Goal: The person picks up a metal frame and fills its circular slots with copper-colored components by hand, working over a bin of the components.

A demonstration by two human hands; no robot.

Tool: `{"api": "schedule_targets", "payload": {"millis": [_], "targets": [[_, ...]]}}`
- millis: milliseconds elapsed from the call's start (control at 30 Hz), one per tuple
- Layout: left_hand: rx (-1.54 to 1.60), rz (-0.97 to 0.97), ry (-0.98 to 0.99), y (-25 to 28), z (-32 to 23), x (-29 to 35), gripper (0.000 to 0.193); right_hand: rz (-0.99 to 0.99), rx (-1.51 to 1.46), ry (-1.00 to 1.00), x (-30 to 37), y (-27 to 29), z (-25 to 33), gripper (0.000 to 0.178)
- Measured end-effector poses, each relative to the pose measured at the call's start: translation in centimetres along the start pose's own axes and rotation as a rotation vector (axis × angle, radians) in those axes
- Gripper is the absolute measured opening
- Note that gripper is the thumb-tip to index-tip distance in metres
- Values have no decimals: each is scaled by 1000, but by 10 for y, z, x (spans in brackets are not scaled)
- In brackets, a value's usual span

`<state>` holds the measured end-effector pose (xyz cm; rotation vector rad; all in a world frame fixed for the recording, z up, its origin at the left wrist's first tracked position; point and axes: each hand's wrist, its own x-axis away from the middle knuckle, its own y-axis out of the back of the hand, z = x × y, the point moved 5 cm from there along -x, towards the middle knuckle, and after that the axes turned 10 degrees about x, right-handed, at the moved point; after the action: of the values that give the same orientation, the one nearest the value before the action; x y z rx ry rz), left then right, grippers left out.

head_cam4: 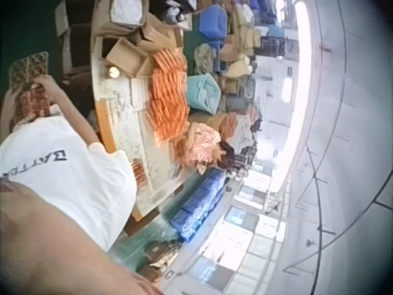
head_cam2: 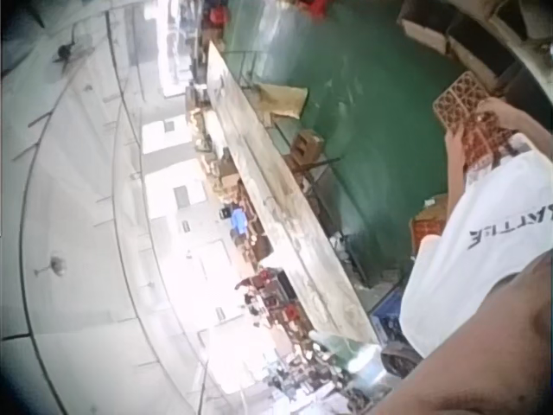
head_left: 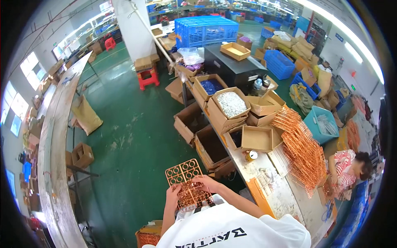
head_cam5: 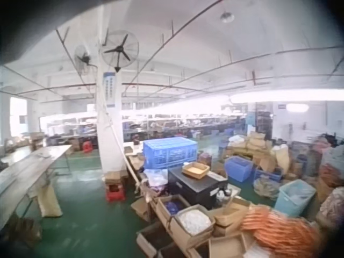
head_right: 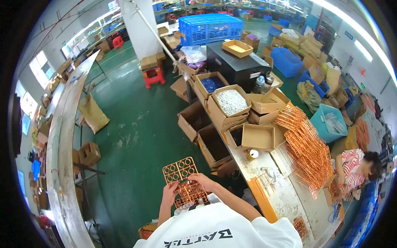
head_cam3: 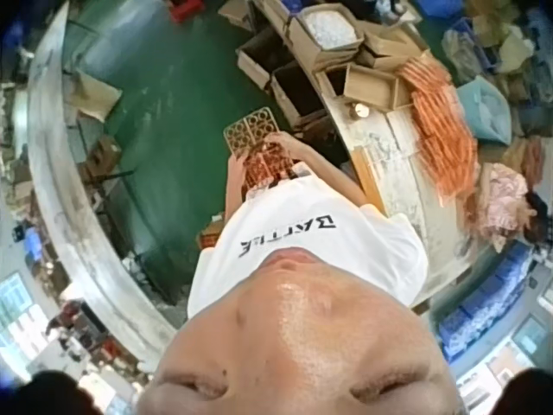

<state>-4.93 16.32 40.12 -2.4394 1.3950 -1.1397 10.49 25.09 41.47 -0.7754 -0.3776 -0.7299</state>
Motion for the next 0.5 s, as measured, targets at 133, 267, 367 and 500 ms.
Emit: {"api": "schedule_targets", "payload": {"millis": [133,267,367,500], "targets": [[125,88,65,6,0,-3,12,-15,26,-13,-7,6,-6,8],[371,161,111,9,-3,1,17,-61,55,-16,-8,8,-6,8],[323,265,104,9,-8,0,22,-55,74,-13,-5,6,-7,9],[268,287,121,2,-17,-1,15,-34,80,-34,1,4,-7,13]]}}
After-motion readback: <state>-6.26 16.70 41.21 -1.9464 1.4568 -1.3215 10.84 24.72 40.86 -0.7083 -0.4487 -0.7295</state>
